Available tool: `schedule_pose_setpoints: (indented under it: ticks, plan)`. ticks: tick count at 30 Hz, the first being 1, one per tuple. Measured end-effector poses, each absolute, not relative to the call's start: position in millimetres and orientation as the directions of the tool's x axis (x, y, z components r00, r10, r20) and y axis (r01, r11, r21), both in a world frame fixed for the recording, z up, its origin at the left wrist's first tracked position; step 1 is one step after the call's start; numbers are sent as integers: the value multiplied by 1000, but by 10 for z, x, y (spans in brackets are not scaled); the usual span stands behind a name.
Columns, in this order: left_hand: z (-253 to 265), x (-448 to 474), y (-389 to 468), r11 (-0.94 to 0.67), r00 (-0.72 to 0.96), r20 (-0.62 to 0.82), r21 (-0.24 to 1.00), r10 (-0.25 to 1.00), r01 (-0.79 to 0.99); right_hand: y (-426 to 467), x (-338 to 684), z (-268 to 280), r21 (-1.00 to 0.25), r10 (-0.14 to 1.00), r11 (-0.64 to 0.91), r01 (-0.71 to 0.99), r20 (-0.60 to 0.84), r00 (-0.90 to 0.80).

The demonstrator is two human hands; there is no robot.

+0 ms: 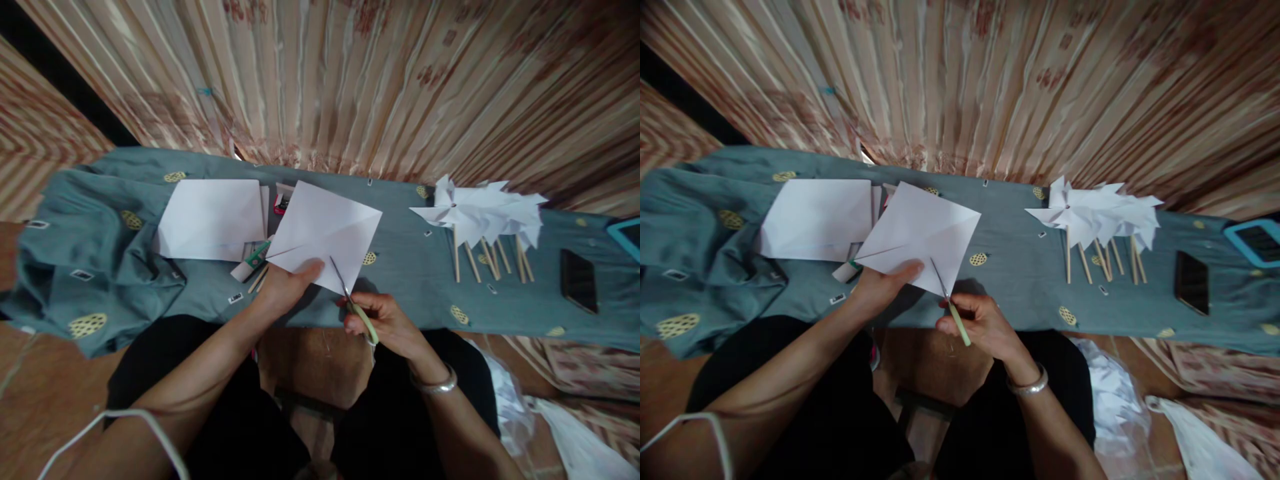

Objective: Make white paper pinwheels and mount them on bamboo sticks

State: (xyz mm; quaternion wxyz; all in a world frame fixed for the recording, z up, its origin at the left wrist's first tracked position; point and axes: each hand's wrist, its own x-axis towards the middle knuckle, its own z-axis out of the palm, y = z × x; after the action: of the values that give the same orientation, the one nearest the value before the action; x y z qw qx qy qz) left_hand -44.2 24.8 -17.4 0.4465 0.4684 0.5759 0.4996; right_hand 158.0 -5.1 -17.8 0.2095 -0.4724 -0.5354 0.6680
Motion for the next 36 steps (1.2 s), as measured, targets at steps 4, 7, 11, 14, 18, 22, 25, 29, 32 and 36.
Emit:
schedule_pose_setpoints:
  ticks: [4,7,11,14,18,22,25,29,32,36]
  plan:
    - [-147,-441,240,63,-163,-48,995,985,83,-52,1565,-184,-895,775,-386,223,-446,-447]
    - [-132,-448,245,59,-143,-48,995,989,79,-52,1541,-164,-875,764,-440,200,-482,-429]
    - [-132,-455,253,74,-137,-65,995,988,60,-53,1522,-148,-863,755,-480,158,-498,-427]
    - [-121,-450,241,106,-154,-97,993,983,49,-63,1537,-164,-878,760,-452,159,-472,-446]
    - [-74,-416,203,131,-124,-127,991,984,23,-65,1569,-183,-918,784,-347,192,-397,-478]
    - [-49,-389,177,138,-110,-137,990,984,-6,-55,1568,-177,-933,787,-297,202,-359,-502]
    - [-62,-394,174,124,-131,-123,992,984,-5,-57,1563,-187,-932,783,-306,194,-362,-505]
    - [-103,-401,182,113,-133,-110,994,985,9,-65,1576,-226,-932,794,-314,179,-361,-489]
    - [-130,-398,185,118,-137,-114,993,984,21,-67,1573,-229,-934,798,-312,173,-357,-485]
    - [-127,-401,177,119,-145,-110,992,983,49,-62,1534,-170,-924,795,-356,140,-378,-475]
